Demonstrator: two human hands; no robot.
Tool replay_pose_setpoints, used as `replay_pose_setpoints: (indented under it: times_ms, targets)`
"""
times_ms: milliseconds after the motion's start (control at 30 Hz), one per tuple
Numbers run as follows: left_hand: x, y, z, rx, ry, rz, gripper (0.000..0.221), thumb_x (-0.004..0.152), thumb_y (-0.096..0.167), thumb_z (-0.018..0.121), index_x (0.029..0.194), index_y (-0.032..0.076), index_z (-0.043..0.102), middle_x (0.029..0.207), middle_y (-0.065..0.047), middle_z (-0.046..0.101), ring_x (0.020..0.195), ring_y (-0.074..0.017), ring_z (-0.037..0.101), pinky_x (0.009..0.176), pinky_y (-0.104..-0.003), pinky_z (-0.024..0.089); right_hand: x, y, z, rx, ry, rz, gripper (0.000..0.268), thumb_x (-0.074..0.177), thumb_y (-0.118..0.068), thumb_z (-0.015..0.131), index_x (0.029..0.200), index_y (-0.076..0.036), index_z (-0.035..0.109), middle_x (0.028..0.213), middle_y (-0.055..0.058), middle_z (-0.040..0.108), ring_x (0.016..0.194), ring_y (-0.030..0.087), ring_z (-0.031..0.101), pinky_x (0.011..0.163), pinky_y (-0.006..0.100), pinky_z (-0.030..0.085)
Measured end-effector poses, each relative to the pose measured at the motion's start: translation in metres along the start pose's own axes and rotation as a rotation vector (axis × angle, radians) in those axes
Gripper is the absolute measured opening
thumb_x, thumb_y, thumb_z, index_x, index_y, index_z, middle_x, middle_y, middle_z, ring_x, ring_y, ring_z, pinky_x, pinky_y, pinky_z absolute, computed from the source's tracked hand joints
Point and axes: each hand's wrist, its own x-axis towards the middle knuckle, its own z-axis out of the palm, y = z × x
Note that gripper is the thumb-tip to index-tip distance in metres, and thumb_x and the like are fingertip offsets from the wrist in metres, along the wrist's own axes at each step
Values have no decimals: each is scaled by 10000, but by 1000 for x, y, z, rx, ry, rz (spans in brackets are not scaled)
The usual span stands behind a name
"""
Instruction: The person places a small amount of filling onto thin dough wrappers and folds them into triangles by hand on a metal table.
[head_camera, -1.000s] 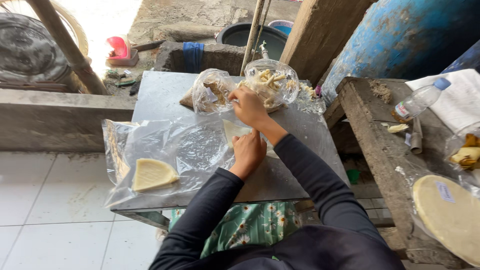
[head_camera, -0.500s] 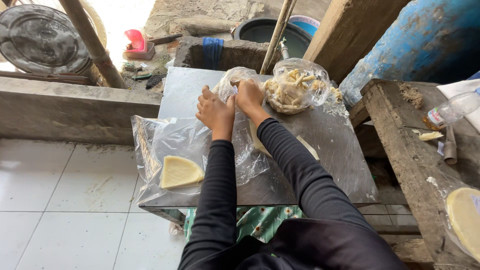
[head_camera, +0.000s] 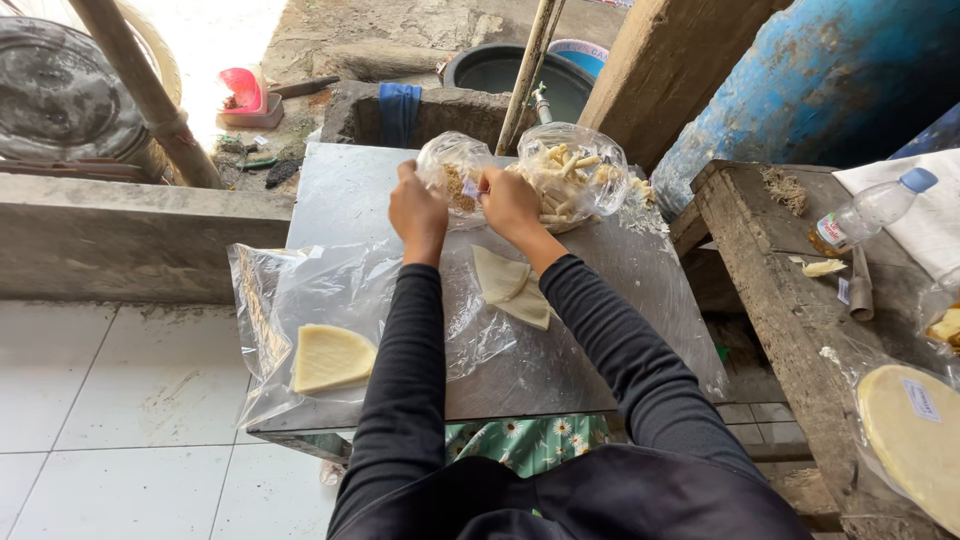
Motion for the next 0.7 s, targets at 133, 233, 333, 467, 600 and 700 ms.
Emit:
replay_pose_setpoints:
  times_ms: [133, 233, 333, 467, 600, 700]
  targets:
    - [-16, 4, -24, 35, 120, 106, 560, 810, 112, 734, 1313, -25, 531, 1190, -261, 662, 1051, -408, 664, 880, -454, 522, 5, 7, 13, -120, 66, -210, 112, 827, -65, 654, 857, -103, 756, 932, 164, 726, 894, 383, 691, 783, 498, 531]
    - [-29, 15, -37, 25, 130, 149, 561, 830, 117, 739, 1326, -32, 524, 1196, -262, 651, 1063, -405, 650, 891, -452, 510, 5, 6, 28, -169, 69, -220, 114, 839, -58, 647, 842, -89, 757, 948, 170, 722, 925, 385, 690, 812, 490, 534]
    - [-40, 30, -53, -22, 113, 193, 526, 868, 114, 717, 1336, -30, 525, 1181, -238, 668, 1073, -368, 667, 901, -439, 518, 3, 3, 33, -34, 85, -126, 107, 818, -64, 678, 868, -83, 772, 945, 167, 734, 918, 377, 698, 799, 479, 539]
    - [-62, 41, -79, -40, 94, 236, 452, 907, 131, 705, 1306, -23, 556, 1142, -212, 690, 1052, -333, 684, 881, -429, 525, 0, 6, 28, 123, 94, -20, 101, 800, -88, 739, 887, -85, 789, 898, 152, 754, 868, 348, 722, 757, 447, 550]
    - [-91, 54, -92, -18, 80, 270, 377, 922, 121, 702, 1265, 2, 602, 1102, -173, 717, 1005, -324, 689, 872, -428, 518, -6, 23, 17, 234, 121, 27, 113, 792, -93, 781, 902, -72, 782, 826, 128, 763, 763, 289, 746, 700, 392, 556]
    - [-117, 63, -93, -52, 12, 252, 348, 921, 96, 685, 1256, 24, 621, 1088, -150, 729, 954, -307, 695, 843, -418, 520, -10, 31, 11, 360, 146, 2, 134, 802, -77, 789, 933, -55, 773, 793, 113, 755, 708, 202, 741, 666, 334, 554]
